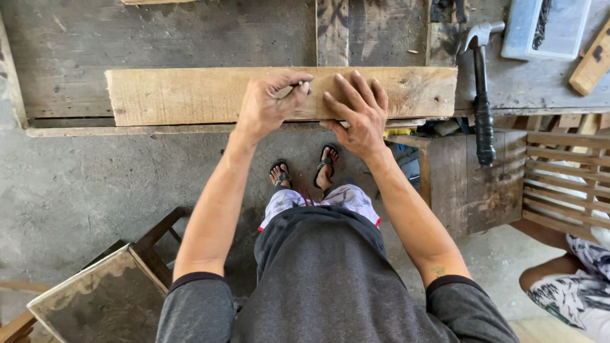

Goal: The person uses a hammer to drive nails into wooden planks on a workbench, securing them together. They repeatedly pick up nails, position them, and hammer them in, then move the assembled planks aside.

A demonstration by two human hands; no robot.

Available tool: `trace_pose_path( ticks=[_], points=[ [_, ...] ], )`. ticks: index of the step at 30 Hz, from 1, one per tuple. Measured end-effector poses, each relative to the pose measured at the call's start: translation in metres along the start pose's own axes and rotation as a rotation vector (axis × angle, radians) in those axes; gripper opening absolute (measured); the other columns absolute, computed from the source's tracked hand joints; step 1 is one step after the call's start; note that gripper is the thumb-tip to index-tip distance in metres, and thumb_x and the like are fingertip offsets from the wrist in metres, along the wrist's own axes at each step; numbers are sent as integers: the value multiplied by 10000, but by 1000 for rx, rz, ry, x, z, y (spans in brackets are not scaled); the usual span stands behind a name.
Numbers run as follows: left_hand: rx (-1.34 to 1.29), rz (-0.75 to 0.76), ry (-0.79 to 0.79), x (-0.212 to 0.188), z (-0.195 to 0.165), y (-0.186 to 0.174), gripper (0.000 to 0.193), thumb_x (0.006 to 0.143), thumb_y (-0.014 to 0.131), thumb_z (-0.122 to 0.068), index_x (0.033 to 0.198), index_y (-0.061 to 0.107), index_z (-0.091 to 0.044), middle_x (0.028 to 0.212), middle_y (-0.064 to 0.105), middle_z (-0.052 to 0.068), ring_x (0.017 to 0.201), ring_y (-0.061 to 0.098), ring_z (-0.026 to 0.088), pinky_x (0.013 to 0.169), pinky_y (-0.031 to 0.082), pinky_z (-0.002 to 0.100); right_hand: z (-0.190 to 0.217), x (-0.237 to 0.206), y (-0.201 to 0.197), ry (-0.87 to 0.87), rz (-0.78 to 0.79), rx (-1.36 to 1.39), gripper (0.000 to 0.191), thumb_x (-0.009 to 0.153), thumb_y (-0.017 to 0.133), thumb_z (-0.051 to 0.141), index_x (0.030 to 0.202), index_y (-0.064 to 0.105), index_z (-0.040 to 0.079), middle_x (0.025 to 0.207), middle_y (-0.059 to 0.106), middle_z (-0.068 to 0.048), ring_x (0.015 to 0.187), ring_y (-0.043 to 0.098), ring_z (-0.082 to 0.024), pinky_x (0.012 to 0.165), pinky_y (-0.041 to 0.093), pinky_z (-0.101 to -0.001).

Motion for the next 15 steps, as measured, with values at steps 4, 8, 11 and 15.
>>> trace_pose_path(
  ticks=[4, 8, 11, 15],
  points=[
    [358, -140, 434, -5, -38, 2, 147, 964, 781, -225, 1035, 799, -99, 1026, 740, 23, 1045, 659, 219, 872, 561, 349, 1, -10, 0, -26, -13, -37, 523, 827, 861, 409, 1266, 770, 141, 1481, 605, -128, 1431, 486, -379, 1206, 280, -539],
    [434, -167, 521, -7, -40, 1, 141, 986, 733, -241, 1023, 740, -106, 1113, 730, 7, 1181, 650, 257, 1038, 463, 457, 12, -50, -19, 115, -249, 139, 327, 879, 890, 319, 1103, 787, 104, 1173, 687, -69, 1191, 594, -354, 1092, 402, -505],
    [509, -208, 571, -7, -42, 3, 113, 1029, 676, -224, 1025, 676, -111, 1167, 740, 9, 1227, 660, 273, 1133, 355, 524, 0, -73, 19, 409, -169, 315, 515, 856, 847, 494, 1113, 694, 74, 1132, 654, -155, 1108, 603, -364, 997, 456, -491],
    [437, -170, 429, 1, -30, 5, 104, 1090, 607, -202, 1074, 628, -101, 1183, 754, 9, 1116, 701, 219, 1099, 402, 458, -12, -47, 66, 266, -105, 113, 951, 773, 760, 672, 1319, 539, -74, 1222, 576, -261, 1169, 545, -427, 1007, 412, -575]
  ],
)
Point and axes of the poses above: each hand's wrist, its own x-axis towards the middle knuckle, its own y-axis out of the palm, z = x × y, the point moved 9 cm from there along x, towards the middle knuckle
